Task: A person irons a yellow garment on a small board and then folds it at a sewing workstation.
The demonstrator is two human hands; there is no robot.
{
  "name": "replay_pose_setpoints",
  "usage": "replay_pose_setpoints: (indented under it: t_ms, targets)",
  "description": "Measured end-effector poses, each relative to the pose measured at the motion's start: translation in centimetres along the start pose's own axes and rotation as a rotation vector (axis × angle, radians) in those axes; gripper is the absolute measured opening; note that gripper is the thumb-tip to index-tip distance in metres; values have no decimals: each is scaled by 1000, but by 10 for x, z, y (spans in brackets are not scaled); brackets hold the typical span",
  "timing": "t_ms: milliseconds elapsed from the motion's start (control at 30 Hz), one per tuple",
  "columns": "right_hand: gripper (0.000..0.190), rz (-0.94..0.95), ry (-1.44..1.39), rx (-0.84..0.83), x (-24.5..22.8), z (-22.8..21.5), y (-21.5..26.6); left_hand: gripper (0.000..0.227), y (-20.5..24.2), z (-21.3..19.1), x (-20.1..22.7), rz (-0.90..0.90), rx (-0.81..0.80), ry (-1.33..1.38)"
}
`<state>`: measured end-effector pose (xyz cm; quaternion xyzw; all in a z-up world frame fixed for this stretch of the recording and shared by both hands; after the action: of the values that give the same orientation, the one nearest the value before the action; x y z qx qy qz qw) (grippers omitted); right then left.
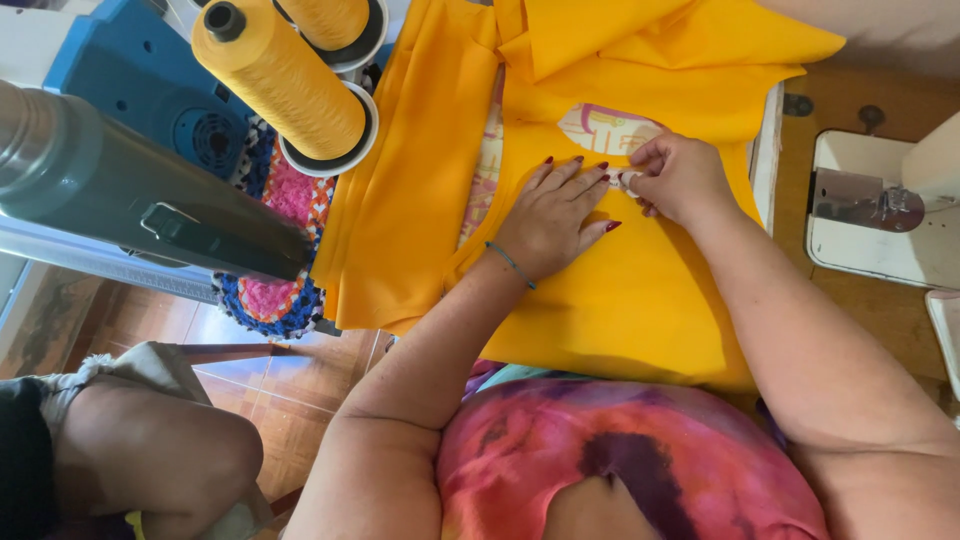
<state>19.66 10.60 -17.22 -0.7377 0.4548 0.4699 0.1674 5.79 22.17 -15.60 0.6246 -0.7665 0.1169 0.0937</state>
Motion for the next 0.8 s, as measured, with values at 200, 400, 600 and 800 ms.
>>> replay_pose_setpoints:
  t_ms: [200, 400, 600, 800]
  targets:
    - [32, -300, 389, 266, 28, -5, 5, 64, 0, 0, 1, 9, -2, -21]
    - [55, -353, 644, -11, -28, 24, 93, 61, -4, 12, -4, 7, -16, -49]
    - [63, -371, 765, -23, 5, 36, 86, 58, -4, 13, -4, 14, 38, -76]
    - [64, -353, 745, -20, 3, 34, 88, 61, -4, 9, -1, -21, -10, -27]
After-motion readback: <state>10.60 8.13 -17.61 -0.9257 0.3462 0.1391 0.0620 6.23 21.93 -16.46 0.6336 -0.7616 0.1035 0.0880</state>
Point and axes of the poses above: each hand's wrist, its own y-axis away from the middle knuckle, its own z-axis out of the palm, x = y × z, the point moved 7 cm from there along -y, towards the middle knuckle, and after that the axes turned 8 degrees about z, right-handed, at the moved point
